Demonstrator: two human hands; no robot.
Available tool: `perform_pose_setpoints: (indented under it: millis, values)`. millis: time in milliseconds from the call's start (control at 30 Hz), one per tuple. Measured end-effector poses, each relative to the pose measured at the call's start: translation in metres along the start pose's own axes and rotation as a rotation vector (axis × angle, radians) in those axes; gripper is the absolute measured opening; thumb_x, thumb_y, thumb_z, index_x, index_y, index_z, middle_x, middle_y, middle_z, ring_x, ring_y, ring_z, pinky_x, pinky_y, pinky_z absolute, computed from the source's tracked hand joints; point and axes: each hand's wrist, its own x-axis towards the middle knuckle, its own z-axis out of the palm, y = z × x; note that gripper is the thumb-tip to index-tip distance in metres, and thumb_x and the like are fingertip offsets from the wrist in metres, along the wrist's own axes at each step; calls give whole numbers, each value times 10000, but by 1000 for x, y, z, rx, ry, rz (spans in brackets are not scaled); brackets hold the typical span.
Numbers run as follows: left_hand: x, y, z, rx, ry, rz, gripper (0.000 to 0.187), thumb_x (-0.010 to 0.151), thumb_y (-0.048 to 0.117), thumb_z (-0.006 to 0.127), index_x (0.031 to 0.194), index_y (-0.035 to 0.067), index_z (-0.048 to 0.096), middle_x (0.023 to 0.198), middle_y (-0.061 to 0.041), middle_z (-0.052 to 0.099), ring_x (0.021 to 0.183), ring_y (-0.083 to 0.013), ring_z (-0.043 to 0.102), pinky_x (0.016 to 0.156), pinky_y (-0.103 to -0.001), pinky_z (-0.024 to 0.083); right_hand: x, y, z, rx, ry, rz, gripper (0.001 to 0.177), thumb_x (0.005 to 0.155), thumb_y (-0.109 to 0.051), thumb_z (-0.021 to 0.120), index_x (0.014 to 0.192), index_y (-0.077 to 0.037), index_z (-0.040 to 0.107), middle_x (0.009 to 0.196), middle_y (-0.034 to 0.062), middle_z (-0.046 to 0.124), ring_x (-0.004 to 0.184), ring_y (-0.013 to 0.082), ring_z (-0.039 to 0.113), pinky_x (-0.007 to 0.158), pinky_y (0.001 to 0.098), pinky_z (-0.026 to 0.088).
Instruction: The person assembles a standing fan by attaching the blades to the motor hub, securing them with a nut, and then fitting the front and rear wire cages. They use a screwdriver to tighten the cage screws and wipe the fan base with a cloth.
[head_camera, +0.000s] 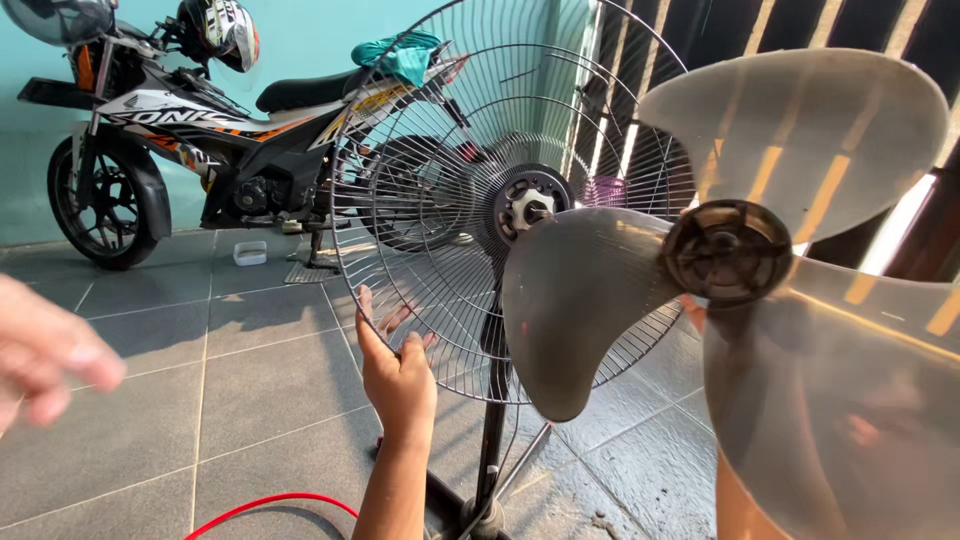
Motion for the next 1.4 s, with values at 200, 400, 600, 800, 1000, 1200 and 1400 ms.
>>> perform_pose_setpoints:
  millis: [200,400,600,800,1000,1200,1400]
  values:
    - [-5,0,5,-47,18,18,776,900,-90,515,1587,205,307,1297,-152,658,823,-171,755,657,-247,634,-25,-16,22,-142,92,-44,563,780,-164,851,1268,-52,593,1202,121,644,957,167,701,764,313,611]
    - [-2,-1,3,-19,3,-20,756,903,-74,508,1576,202,304,1294,-138,675,759,-197,757,542,-267,583,-24,-3,62,-472,139,-88,574,752,-176,881,1238,-47,603,1184,120,637,923,152,692,723,305,601]
    - [-6,-19,5,96,91,310,681,954,8,567,1581,117,325,1389,-188,634,1025,-270,753,781,-321,605,-3,49,98,-1383,141,-197,704,601,-152,963,1227,-47,657,1151,86,597,831,151,608,693,304,542]
    - [-9,-29,9,107,97,126,618,985,130,612,1561,105,388,1262,-134,736,1086,-249,762,861,-350,595,17,81,107,-1556,56,-340,681,577,-157,972,1187,-30,697,1088,50,579,858,132,602,725,278,538]
    - [-14,-31,11,127,115,292,674,943,-29,522,1586,-15,321,1468,-263,571,1298,-385,616,1042,-418,500,20,91,106,-1632,28,-416,710,568,-185,986,1202,-28,706,1063,69,586,850,175,604,745,310,549]
    - [-13,-22,16,83,115,165,798,826,-100,410,1610,27,334,1503,-251,569,1209,-403,657,1009,-437,518,26,98,108,-1623,5,-476,676,594,-200,977,1187,-25,703,1089,90,601,953,216,668,820,339,580]
    - [-15,-31,17,48,115,207,825,827,-122,393,1627,66,315,1477,-256,559,1176,-376,617,976,-410,489,29,111,100,-1621,-22,-457,701,596,-228,988,1201,-29,695,1086,102,596,953,245,669,836,359,584]
